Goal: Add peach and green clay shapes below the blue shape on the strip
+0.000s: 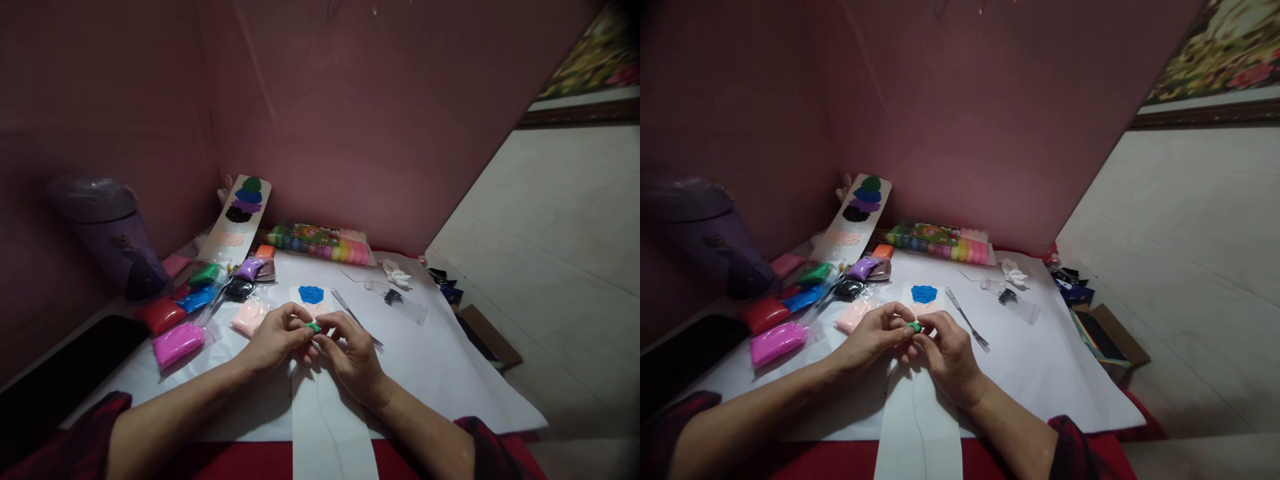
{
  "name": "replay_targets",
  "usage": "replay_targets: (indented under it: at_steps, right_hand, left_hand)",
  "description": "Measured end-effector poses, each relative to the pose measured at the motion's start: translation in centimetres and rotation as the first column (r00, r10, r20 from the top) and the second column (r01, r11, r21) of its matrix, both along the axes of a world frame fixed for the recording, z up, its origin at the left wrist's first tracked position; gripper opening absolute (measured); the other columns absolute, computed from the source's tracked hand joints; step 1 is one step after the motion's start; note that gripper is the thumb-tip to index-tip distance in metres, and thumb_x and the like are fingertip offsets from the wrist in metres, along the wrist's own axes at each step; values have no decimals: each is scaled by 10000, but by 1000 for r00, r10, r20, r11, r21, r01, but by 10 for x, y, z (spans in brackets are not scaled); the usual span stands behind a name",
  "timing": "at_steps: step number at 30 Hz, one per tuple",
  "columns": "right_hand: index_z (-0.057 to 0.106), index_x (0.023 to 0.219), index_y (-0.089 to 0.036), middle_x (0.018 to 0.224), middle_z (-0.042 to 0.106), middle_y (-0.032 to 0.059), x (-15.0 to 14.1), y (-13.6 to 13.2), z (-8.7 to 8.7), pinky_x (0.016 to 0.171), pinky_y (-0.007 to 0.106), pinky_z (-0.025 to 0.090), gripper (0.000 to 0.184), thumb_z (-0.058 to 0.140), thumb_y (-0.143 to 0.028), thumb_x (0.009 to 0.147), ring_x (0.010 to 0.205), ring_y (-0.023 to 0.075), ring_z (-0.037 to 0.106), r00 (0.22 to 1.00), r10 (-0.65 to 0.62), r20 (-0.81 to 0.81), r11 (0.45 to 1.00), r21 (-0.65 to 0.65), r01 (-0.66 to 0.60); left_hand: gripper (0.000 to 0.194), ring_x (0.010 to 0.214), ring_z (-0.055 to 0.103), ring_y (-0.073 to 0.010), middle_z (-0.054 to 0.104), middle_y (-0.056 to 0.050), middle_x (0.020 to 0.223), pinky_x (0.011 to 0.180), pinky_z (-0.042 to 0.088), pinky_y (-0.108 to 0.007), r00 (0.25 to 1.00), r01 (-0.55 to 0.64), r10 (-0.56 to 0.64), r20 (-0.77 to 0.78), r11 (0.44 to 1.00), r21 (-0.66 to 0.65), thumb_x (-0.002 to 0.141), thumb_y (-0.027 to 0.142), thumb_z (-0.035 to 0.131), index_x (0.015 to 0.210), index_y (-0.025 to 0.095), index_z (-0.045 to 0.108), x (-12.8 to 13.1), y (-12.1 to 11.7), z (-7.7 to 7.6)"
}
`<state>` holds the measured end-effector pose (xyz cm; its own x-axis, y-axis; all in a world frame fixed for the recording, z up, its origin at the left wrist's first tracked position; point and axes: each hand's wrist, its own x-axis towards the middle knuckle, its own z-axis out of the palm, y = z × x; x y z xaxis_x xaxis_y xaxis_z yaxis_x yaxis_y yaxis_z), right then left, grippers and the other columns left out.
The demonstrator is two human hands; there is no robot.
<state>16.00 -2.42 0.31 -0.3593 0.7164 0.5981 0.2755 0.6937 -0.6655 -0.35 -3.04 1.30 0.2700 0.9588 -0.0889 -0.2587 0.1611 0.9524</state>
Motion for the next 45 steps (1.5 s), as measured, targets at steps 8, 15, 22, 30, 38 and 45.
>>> replay_targets:
  at_steps: [8,15,22,30,38,45]
  right_hand:
    - [641,911,-196,811,624,40,0,1,1,656,289,478,122,539,-151,861,725,160,582,998,-7,-57,998,-69,3]
    - [637,823,-175,739,601,22,-1,-1,1,615,269,453,70,569,-157,821,655,139,545,999,-18,-44,997,-74,15]
    - [570,783,-172,670,564,-18,-1,7,-8,554,238,432,54,597,-213,807,596,111,515,955,-182,-235,949,-295,108]
    - [591,895,-179,722,599,-3,-1,7,-10,475,227,441,124,603,-287,835,532,98,525,949,-68,-308,879,-468,-89]
    - [630,914,-176,795,643,21,-1,3,-5,579,244,471,128,637,-223,795,646,126,572,977,4,-214,926,-367,-84]
    - [631,807,-161,714,630,10,-1,4,-3,602,252,454,92,630,-253,815,646,133,573,964,14,-264,902,-412,-126]
  left_hand:
    - [340,530,610,-139,657,-59,655,456,472,-224,996,2,1,-90,999,35,678,382,730,840,99,632,-2,0,3]
    - [292,407,521,-100,594,-5,529,405,402,-209,991,-40,46,-123,998,52,635,342,749,732,111,600,0,2,3]
    - [245,425,509,-92,614,-11,598,399,394,-209,966,-250,252,-61,967,44,618,298,741,695,115,597,1,2,11]
    - [372,457,515,-96,595,3,602,420,393,-209,981,-165,168,-93,985,40,611,308,763,900,105,646,-1,2,6]
    - [264,492,515,-88,604,-17,613,472,376,-208,982,-67,82,-168,994,91,680,340,725,762,104,640,-2,4,-4]
    - [270,472,545,-122,587,-11,559,466,435,-244,992,3,3,-128,999,53,716,369,681,782,114,623,-2,3,-7]
